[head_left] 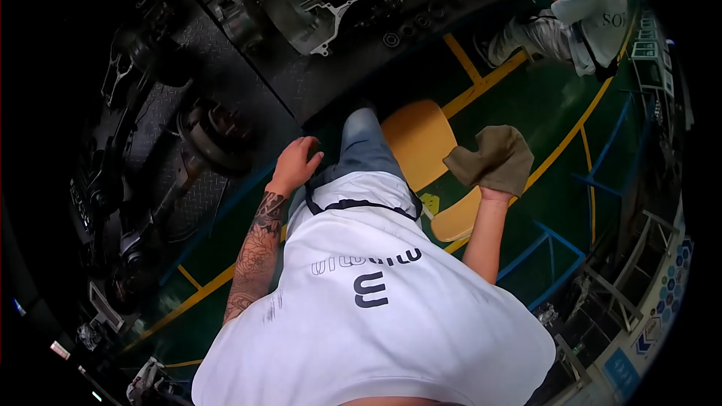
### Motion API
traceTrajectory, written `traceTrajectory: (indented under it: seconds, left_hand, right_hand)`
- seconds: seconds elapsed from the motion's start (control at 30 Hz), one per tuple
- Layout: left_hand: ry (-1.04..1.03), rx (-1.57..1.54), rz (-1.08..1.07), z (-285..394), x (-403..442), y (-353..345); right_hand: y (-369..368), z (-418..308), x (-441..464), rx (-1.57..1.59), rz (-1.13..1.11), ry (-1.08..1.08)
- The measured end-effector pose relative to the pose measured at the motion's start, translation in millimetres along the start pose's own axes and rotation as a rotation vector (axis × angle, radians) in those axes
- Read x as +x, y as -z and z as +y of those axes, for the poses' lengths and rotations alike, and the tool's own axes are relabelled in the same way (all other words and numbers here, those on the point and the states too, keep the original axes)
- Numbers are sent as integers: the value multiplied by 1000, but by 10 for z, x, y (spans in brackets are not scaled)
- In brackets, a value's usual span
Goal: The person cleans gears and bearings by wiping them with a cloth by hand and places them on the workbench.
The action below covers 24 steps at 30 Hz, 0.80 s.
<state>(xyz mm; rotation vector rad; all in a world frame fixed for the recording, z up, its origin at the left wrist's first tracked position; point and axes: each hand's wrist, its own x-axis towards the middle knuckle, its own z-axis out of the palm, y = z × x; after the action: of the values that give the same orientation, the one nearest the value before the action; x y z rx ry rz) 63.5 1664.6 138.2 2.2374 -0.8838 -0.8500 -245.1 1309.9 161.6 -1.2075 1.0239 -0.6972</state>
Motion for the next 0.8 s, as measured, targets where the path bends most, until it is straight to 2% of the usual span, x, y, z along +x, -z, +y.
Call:
traceTrajectory:
  seconds: [0.03, 0.1, 0.2, 0.3, 0.33, 0.4, 0.43, 0.53, 0.63, 0.7, 0.77, 0.8]
  left_hand:
    - [-33, 12, -16, 68, 206, 21]
    - [-99, 1, -27, 120, 660, -12]
    - [-174, -1, 6, 275, 1476, -215]
    - [-216, 14, 169, 449, 2342, -618]
    - [-248, 21, 242, 436, 2660, -763]
    - [-241, -7, 225, 497, 3039, -1014]
    - [-223, 9, 243, 579, 3178, -1038]
    - [-189, 8, 396, 414, 3587, -1400]
    - [-187, 24, 521, 288, 3653, -1711]
    - [-206, 48, 589, 270, 3638, -1774]
    - [-224, 38, 650, 255, 3717, -1790]
    - [-220, 15, 661, 255, 3680, -1805]
  right_hand:
    - [-63, -10, 135, -6, 18, -5]
    - [-496, -288, 351, 662, 135, -206]
    - [-682, -475, 986, 752, 125, -313]
    - [-572, -356, 1776, 526, 107, -285]
    - [-572, -304, 2080, 556, 103, -283]
    - [-352, -238, 2350, 580, 121, -317]
    - [-216, -131, 2476, 382, 62, -250]
    - [-112, -47, 2794, 510, -92, -353]
    - [53, 360, 2927, 607, -38, -428]
    - [-85, 511, 3143, 627, -83, -511]
    - [-696, 462, 3321, 600, -218, -614]
    - [-698, 632, 3417, 656, -248, -630]
